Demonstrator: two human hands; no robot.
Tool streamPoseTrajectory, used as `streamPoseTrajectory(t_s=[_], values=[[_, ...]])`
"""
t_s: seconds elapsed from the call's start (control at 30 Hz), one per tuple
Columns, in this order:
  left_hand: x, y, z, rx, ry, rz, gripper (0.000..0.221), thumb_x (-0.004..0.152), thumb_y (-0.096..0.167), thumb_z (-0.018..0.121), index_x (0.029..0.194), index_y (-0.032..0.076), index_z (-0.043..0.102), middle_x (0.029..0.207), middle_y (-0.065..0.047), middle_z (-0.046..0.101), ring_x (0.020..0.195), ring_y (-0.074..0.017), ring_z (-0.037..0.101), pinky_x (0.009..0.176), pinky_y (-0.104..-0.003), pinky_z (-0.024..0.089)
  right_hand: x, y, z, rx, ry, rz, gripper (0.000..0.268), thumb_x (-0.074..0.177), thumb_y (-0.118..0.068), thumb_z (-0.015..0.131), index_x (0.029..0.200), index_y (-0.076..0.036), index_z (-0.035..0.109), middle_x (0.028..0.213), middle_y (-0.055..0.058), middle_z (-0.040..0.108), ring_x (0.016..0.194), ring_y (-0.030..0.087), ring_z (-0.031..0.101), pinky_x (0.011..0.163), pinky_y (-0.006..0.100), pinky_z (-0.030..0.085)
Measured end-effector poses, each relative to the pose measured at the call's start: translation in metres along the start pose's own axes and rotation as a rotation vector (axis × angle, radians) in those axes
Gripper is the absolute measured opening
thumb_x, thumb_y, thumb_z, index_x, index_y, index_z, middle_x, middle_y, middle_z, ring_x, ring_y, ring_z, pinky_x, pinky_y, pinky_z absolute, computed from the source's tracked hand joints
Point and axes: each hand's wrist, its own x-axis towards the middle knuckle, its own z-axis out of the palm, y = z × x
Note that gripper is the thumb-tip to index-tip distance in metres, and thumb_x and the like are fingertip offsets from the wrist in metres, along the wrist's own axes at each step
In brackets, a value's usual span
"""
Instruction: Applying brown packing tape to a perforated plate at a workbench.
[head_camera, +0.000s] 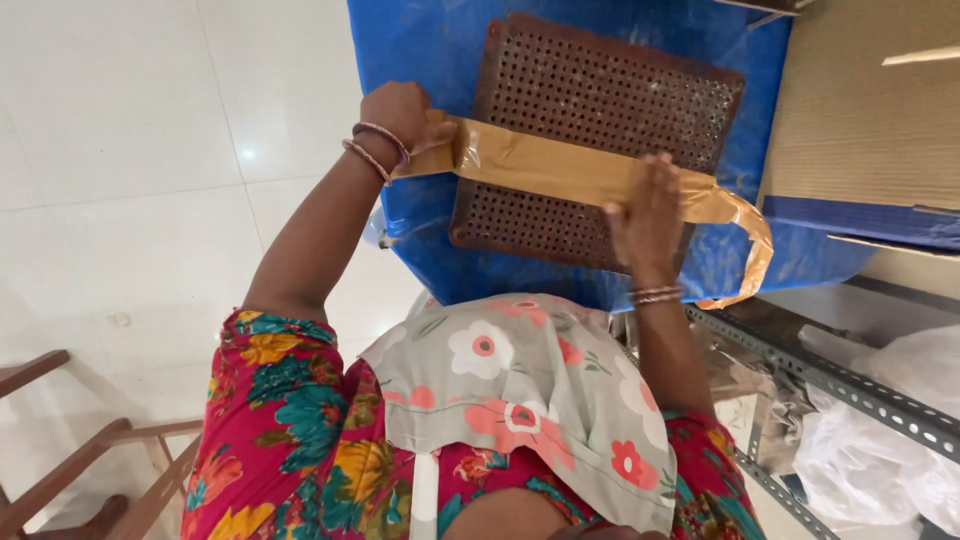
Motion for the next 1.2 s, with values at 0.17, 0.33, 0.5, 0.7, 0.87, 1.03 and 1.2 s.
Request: streamPoseTrajectory(t_s=[0.17,0.33,0.5,0.7,0.87,1.03,1.2], values=[[-0.005,0.014,-0.004,0.001,0.070,0.006,0.050,0.082,0.059,0.077,0.083,0.009,0.079,0.083,-0.018,0.074,0.079,-0.0365,0.072,0.070,-0.047,0.058,-0.008,0.067,0.029,0.213,0.120,0.579,0.088,0.108,-0.056,0.032,0.161,0.008,0.002,0.171,0.029,0.007,0.158,0.045,0.004,0.126,0.055,0.005],[-0.005,0.019,-0.001,-0.004,0.033,-0.045,0.046,0.082,0.055,0.077,0.082,0.009,0.078,0.081,-0.016,0.074,0.077,-0.0345,0.072,0.069,-0.047,0.058,0.045,-0.174,0.027,0.018,0.046,0.106,0.107,0.098,-0.068,0.041,0.158,0.016,0.009,0.167,0.038,0.005,0.158,0.048,0.002,0.128,0.053,0.001],[-0.005,0.016,-0.005,-0.022,0.043,-0.048,0.054,0.078,0.061,0.078,0.076,0.007,0.077,0.077,-0.017,0.073,0.075,-0.0339,0.072,0.067,-0.046,0.058,0.041,-0.146,0.023,-0.079,-0.059,-0.236,0.111,0.096,-0.083,0.024,0.162,0.006,0.014,0.170,0.027,0.009,0.160,0.040,0.005,0.129,0.053,0.004],[-0.009,0.014,-0.007,-0.032,0.026,-0.061,0.049,0.080,0.057,0.078,0.078,0.009,0.078,0.078,-0.017,0.073,0.077,-0.0356,0.072,0.068,-0.046,0.058,-0.019,0.026,0.009,0.067,0.095,0.297,0.093,0.104,-0.064,0.033,0.167,-0.002,0.004,0.174,0.022,0.001,0.163,0.037,0.001,0.132,0.050,0.003],[0.002,0.014,0.009,-0.021,0.099,-0.062,0.046,0.079,0.056,0.078,0.077,0.010,0.079,0.077,-0.015,0.073,0.074,-0.0344,0.072,0.066,-0.046,0.058,0.047,-0.036,0.003,0.135,0.067,0.904,0.095,0.104,-0.054,0.041,0.158,0.012,0.000,0.167,0.033,-0.003,0.157,0.047,-0.004,0.123,0.063,-0.003],[-0.009,0.025,-0.010,-0.055,0.050,-0.088,0.057,0.077,0.065,0.078,0.079,0.008,0.078,0.078,-0.016,0.073,0.075,-0.0334,0.072,0.068,-0.045,0.058,0.071,-0.196,0.028,-0.012,0.028,-0.060,0.113,0.093,-0.080,0.039,0.159,0.008,0.018,0.163,0.038,0.008,0.154,0.050,0.003,0.127,0.060,0.003],[-0.010,0.002,0.009,-0.129,0.131,-0.097,0.054,0.081,0.062,0.077,0.076,0.008,0.078,0.077,-0.016,0.074,0.075,-0.0340,0.072,0.068,-0.046,0.058,0.055,-0.168,0.025,-0.037,0.083,-0.294,0.112,0.095,-0.083,0.034,0.163,0.004,0.022,0.171,0.025,0.015,0.160,0.038,0.008,0.127,0.059,0.004]])
